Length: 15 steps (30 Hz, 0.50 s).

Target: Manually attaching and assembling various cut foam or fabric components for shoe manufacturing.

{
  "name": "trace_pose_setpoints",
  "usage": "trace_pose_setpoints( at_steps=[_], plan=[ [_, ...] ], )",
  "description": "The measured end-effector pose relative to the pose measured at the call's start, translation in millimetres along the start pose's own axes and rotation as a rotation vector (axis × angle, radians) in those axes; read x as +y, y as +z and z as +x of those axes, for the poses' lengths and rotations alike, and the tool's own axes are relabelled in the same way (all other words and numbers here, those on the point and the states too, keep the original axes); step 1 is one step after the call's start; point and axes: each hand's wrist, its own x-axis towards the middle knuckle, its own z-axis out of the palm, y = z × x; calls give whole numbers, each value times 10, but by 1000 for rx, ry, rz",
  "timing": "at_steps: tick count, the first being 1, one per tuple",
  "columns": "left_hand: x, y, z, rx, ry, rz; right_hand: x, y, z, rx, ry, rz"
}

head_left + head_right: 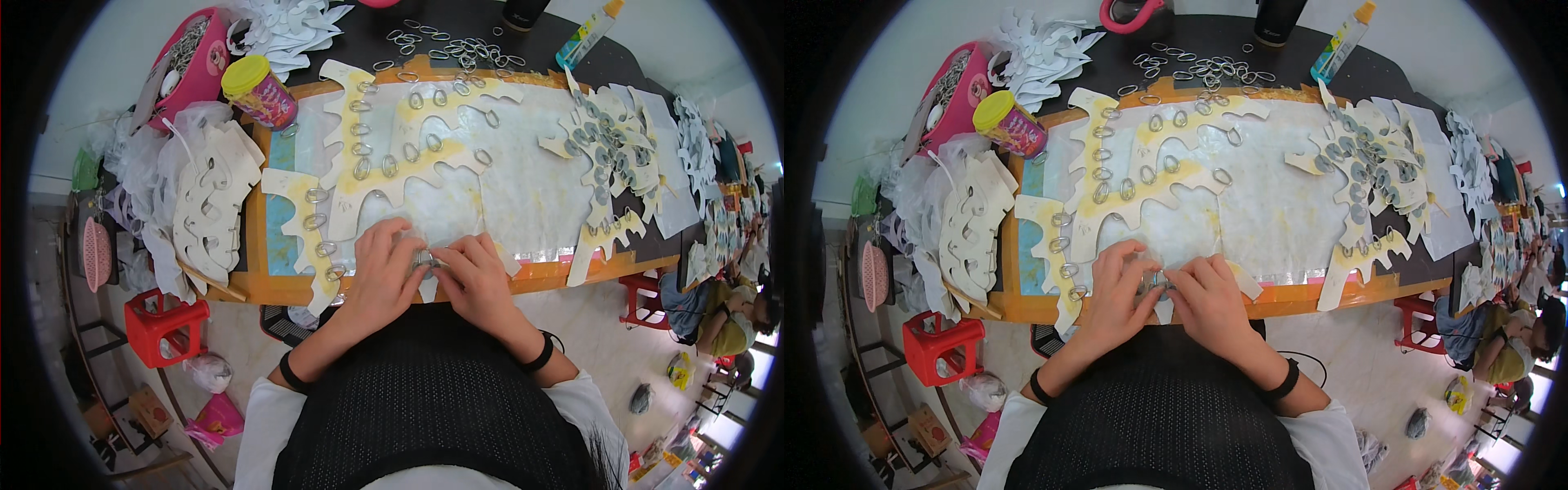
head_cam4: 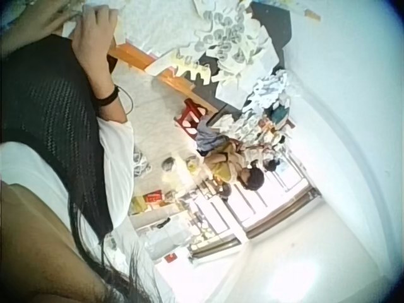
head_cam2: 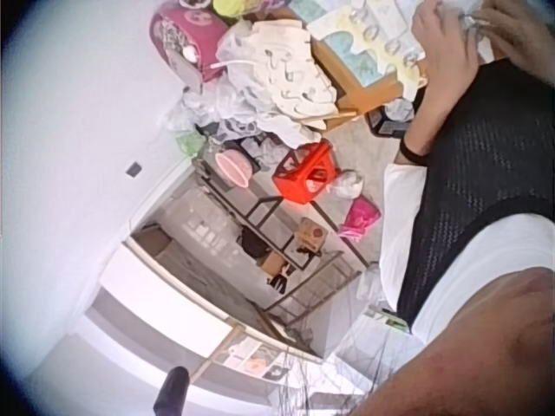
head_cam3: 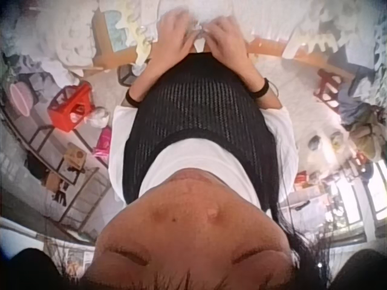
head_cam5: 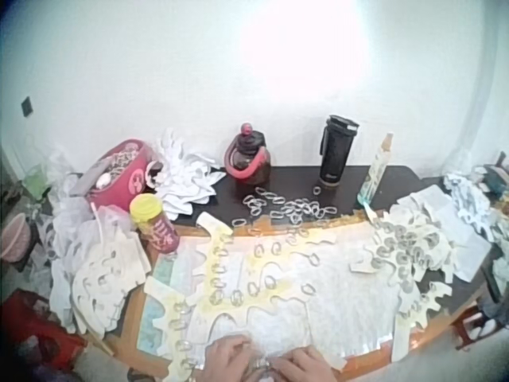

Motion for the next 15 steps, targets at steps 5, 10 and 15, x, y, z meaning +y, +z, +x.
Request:
trace_pose_setpoints(
  at_steps=[5, 10, 15],
  plan=[
    [-51, -15, -17, -44, 50, -64, 42, -59, -2, -13, -54, 47],
    [35, -70, -54, -206, -297, -413, 50, -62, 8, 37, -218, -65],
    [-32, -96, -52, -149, -244, -812, -18, -13, 59, 120, -226, -47]
  ],
)
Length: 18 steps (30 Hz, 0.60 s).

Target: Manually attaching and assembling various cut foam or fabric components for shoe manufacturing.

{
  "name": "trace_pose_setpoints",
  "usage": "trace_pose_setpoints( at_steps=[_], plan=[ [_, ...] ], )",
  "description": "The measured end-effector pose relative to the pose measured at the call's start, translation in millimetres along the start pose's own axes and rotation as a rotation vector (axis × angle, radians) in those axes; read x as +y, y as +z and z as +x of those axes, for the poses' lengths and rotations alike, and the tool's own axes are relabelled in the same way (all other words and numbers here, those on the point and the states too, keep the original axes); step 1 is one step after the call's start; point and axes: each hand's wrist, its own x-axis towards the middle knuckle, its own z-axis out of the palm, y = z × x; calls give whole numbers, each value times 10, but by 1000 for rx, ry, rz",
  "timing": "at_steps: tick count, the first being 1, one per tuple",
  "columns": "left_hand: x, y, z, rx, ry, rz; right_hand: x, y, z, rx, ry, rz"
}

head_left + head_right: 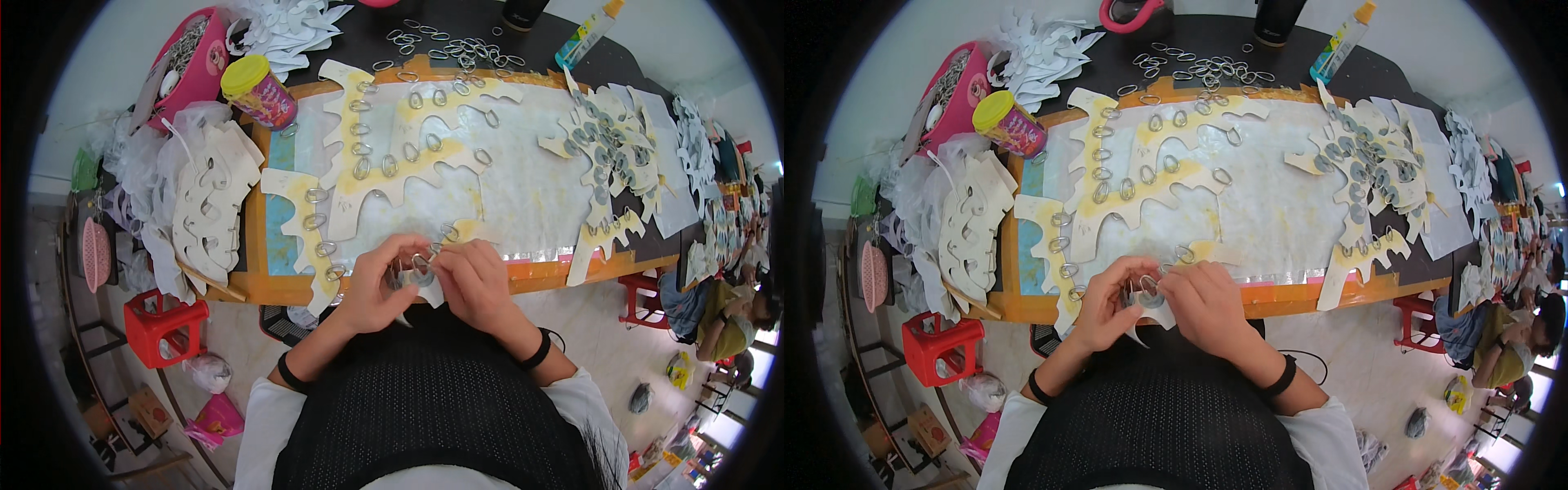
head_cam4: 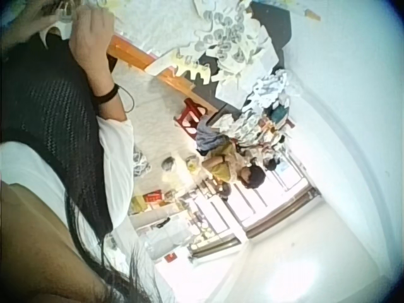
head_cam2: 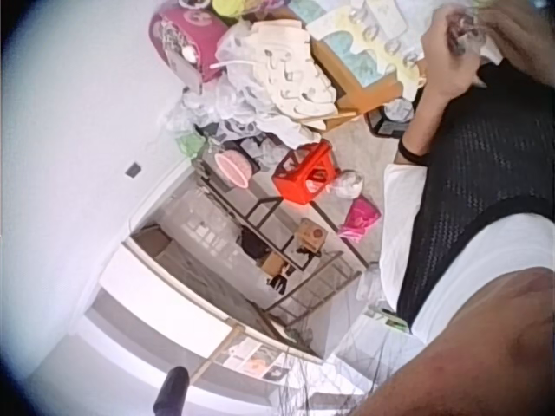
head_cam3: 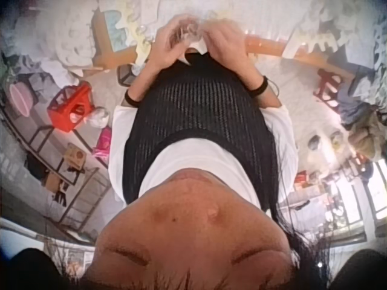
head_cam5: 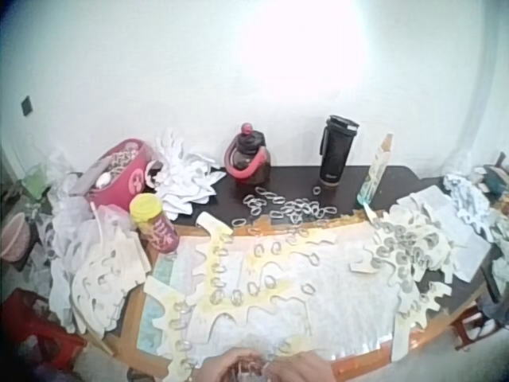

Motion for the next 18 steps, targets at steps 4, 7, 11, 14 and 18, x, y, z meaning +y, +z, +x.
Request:
trace_pose_setpoints(
  at_steps=[4, 7, 11, 14, 18],
  plan=[
    [31, 16, 20, -17, -131, 42, 24, 17, -13, 14, 33, -7],
    [33, 2, 70, 1, -297, 59, 18, -1, -20, -3, 42, 1],
    [-48, 26, 62, 70, -308, 25, -89, -56, 26, 10, 21, -40],
    [18, 90, 86, 126, -286, 76, -98, -5, -7, 31, 18, -9],
    [26, 141, 95, 161, -324, 82, -85, 45, -56, -3, 125, 113]
  ],
)
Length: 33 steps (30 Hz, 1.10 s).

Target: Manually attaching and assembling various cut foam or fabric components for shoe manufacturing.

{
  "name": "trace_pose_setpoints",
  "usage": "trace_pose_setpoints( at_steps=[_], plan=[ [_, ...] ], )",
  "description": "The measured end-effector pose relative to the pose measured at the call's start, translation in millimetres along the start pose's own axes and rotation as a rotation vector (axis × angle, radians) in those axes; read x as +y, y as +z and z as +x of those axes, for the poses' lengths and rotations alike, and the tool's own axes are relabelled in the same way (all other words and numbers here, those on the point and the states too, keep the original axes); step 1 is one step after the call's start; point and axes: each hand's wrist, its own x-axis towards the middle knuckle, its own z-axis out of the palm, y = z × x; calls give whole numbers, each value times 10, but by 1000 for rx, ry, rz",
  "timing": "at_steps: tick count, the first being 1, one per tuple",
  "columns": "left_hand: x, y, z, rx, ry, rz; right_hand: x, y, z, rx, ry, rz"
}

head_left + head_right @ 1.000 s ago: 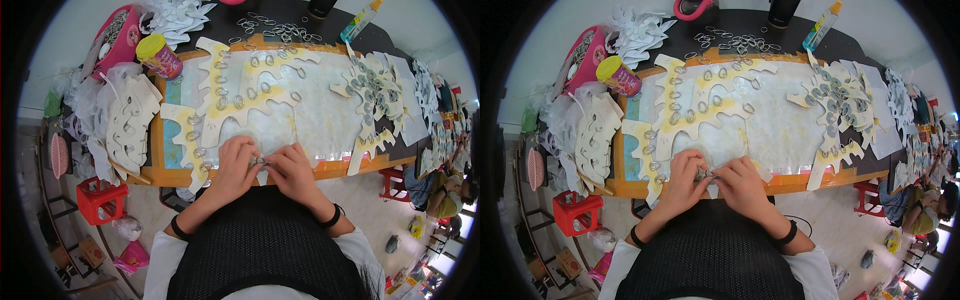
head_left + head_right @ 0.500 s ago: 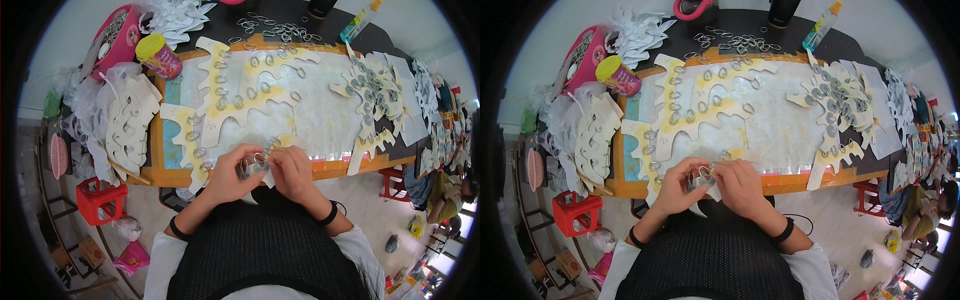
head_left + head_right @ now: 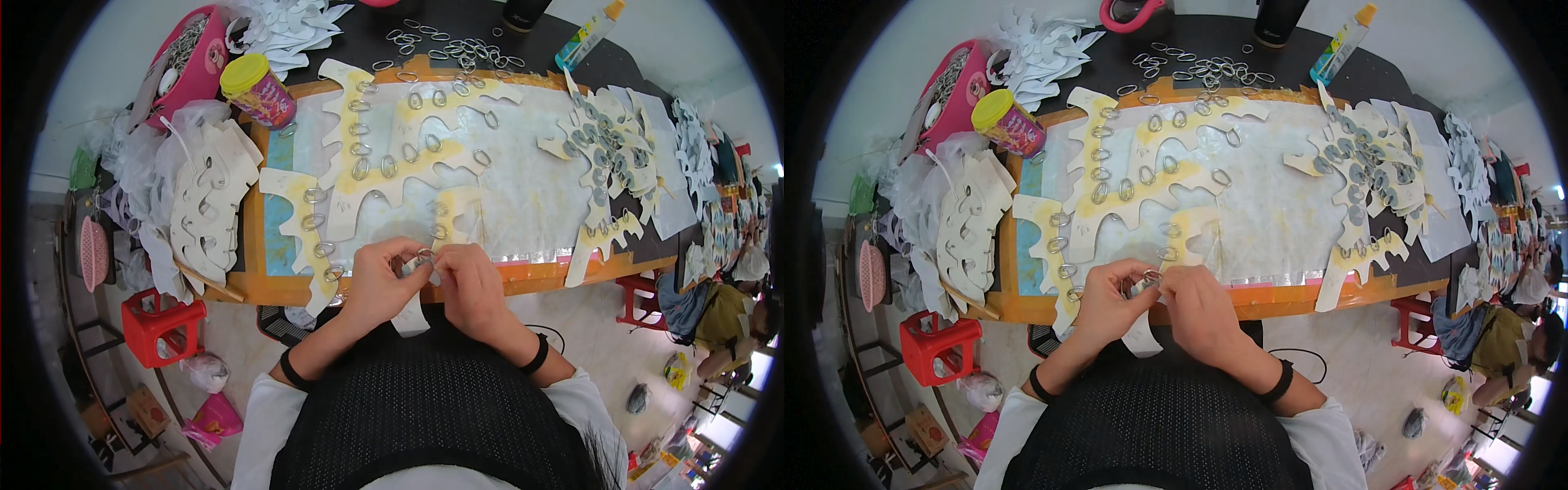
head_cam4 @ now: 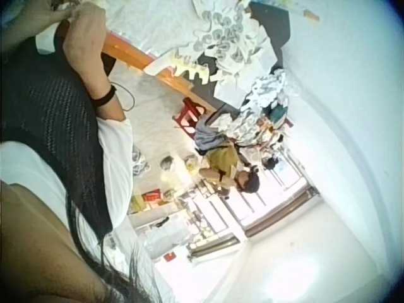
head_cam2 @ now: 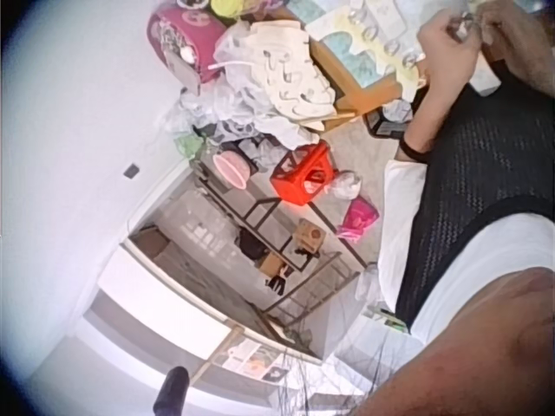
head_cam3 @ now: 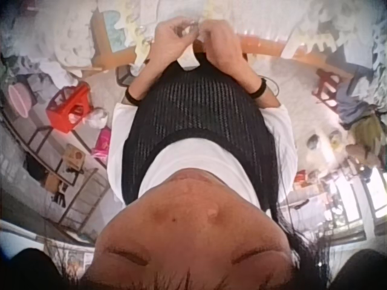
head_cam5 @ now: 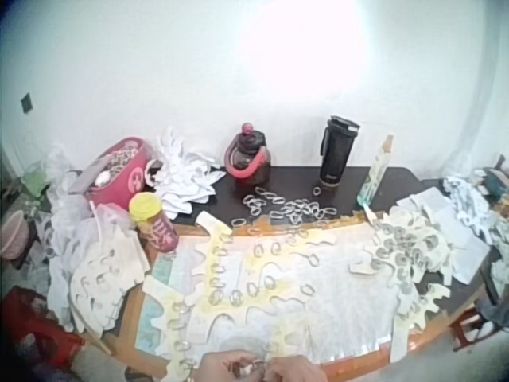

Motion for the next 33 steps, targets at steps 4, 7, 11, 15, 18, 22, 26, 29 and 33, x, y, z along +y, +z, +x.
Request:
trace_pose_setpoints(
  at_steps=[4, 7, 11, 15, 18, 22, 26, 29, 33],
  plan=[
    [67, -37, -13, -35, 25, -16, -24, -16, -7, 28, 235, 165],
    [-42, -53, -21, -74, 76, -130, -44, -48, 49, 72, 211, 151],
    [-54, -110, -25, -170, 62, -180, -63, -95, 123, 41, 117, 26],
    [91, -143, -37, -240, 62, -187, -62, -184, 205, -19, 28, -27],
    [53, -147, -33, -227, 114, -204, -90, -284, 241, -128, 113, 95],
    [-62, -140, -13, -141, 183, -176, -127, -309, 229, -174, 234, 292],
    [-98, -70, -17, 17, 212, -186, -219, -332, 198, -24, 253, 408],
    [-55, -48, -55, 58, 198, -196, -247, -348, 166, -15, 349, 286],
    [-106, -3, -103, 134, 291, -57, -190, -264, 207, -52, 202, 172]
  ],
)
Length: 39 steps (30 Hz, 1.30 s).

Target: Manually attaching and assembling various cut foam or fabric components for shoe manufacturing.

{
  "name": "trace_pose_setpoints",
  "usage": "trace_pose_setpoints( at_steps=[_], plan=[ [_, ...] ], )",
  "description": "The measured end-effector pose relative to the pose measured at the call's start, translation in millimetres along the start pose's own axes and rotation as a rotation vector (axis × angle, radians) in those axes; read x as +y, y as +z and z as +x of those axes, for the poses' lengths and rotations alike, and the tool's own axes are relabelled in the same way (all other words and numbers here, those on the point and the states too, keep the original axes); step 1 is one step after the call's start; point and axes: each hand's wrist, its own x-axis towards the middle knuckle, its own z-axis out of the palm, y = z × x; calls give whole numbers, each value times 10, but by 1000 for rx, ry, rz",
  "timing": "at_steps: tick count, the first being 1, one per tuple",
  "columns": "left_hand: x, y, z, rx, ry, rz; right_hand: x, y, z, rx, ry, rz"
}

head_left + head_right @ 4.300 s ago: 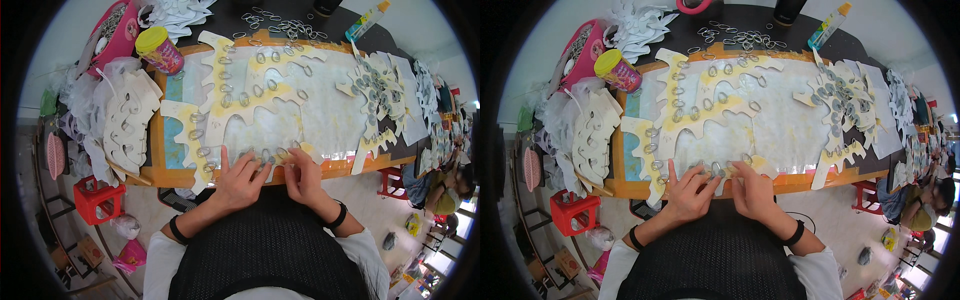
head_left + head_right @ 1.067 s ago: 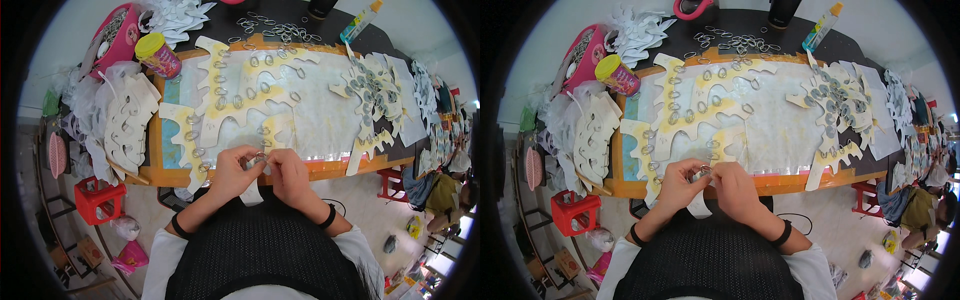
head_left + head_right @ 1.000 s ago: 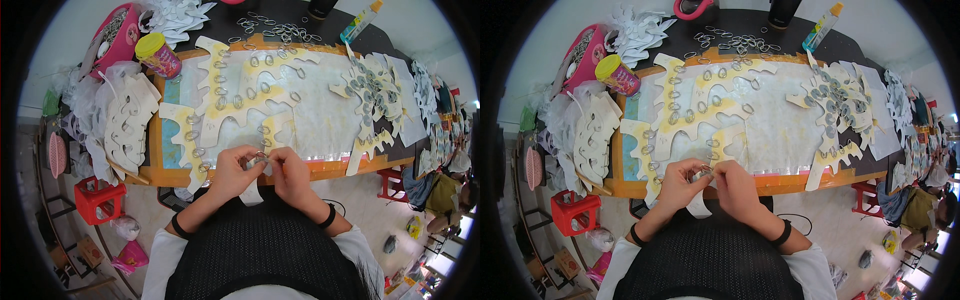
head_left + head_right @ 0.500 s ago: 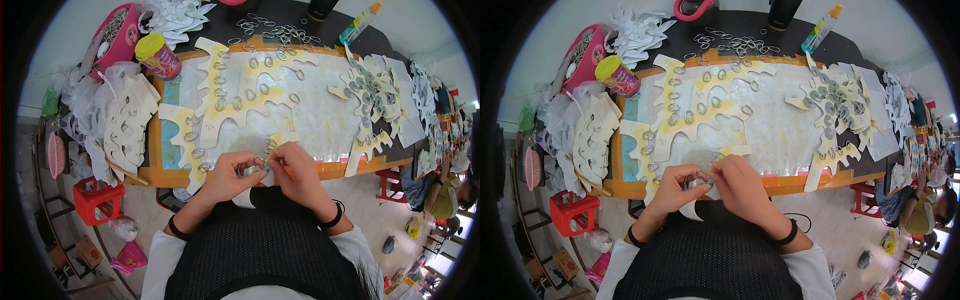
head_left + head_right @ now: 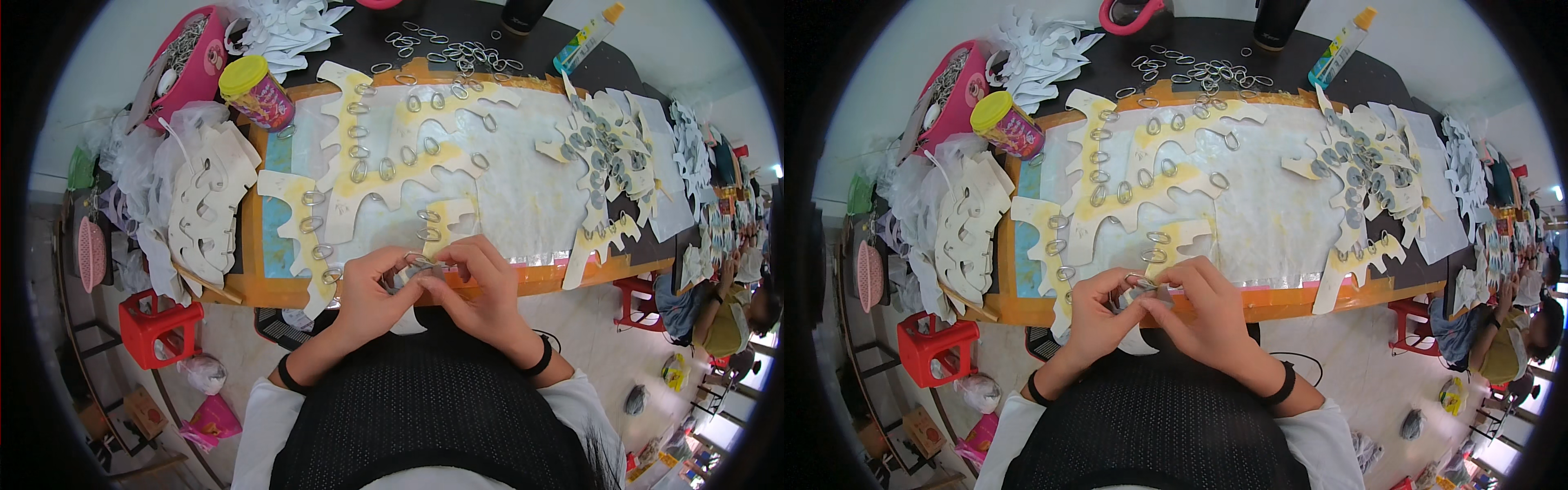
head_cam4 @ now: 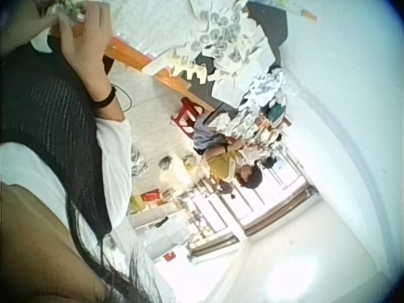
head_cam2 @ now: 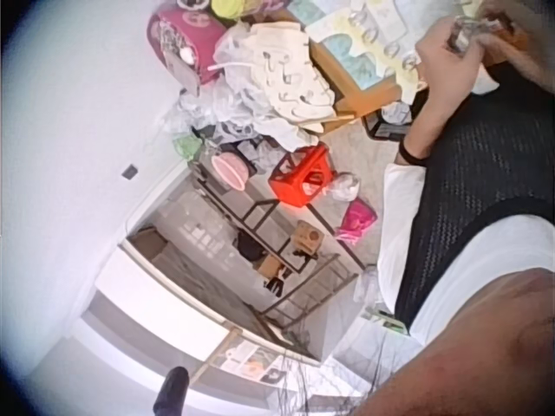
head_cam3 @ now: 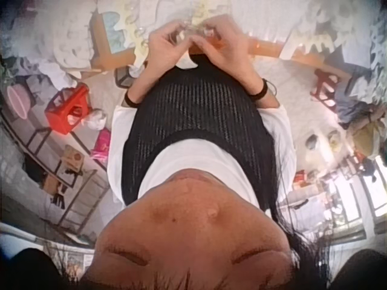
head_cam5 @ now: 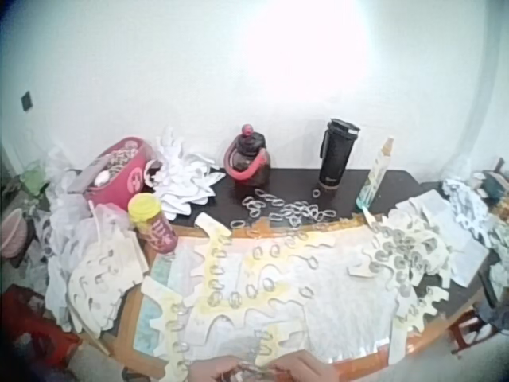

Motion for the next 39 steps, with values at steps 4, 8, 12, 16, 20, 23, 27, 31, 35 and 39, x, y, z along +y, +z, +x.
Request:
trace_pose_setpoints(
  at_steps=[4, 8, 12, 16, 20, 23, 27, 31, 35, 39],
  plan=[
    [181, 22, 12, -13, 40, 109, 67, 46, 14, 49, -190, -108],
    [119, 4, 10, -60, -44, -3, 97, 86, -23, 86, -340, -172],
    [80, 60, 22, -68, -63, -263, 139, 123, -68, 114, -403, -161],
    [92, -3, 1, -124, -123, -162, 129, 153, -81, 150, -325, -107],
    [105, -42, -18, -202, -143, -118, 120, 179, -155, 173, -13, 210],
    [93, -35, -28, -181, -74, -88, 204, 228, -186, 223, 97, 355],
    [43, -5, -33, -134, -2, -101, 138, 296, -168, 280, 237, 553],
    [4, 28, -4, -79, 123, -99, 52, 269, -96, 312, 203, 283],
    [-39, 16, -16, -78, 111, -65, 58, 261, -85, 282, 224, 220],
    [-43, 3, -29, -101, 109, -114, 94, 273, -81, 267, 219, 207]
  ],
)
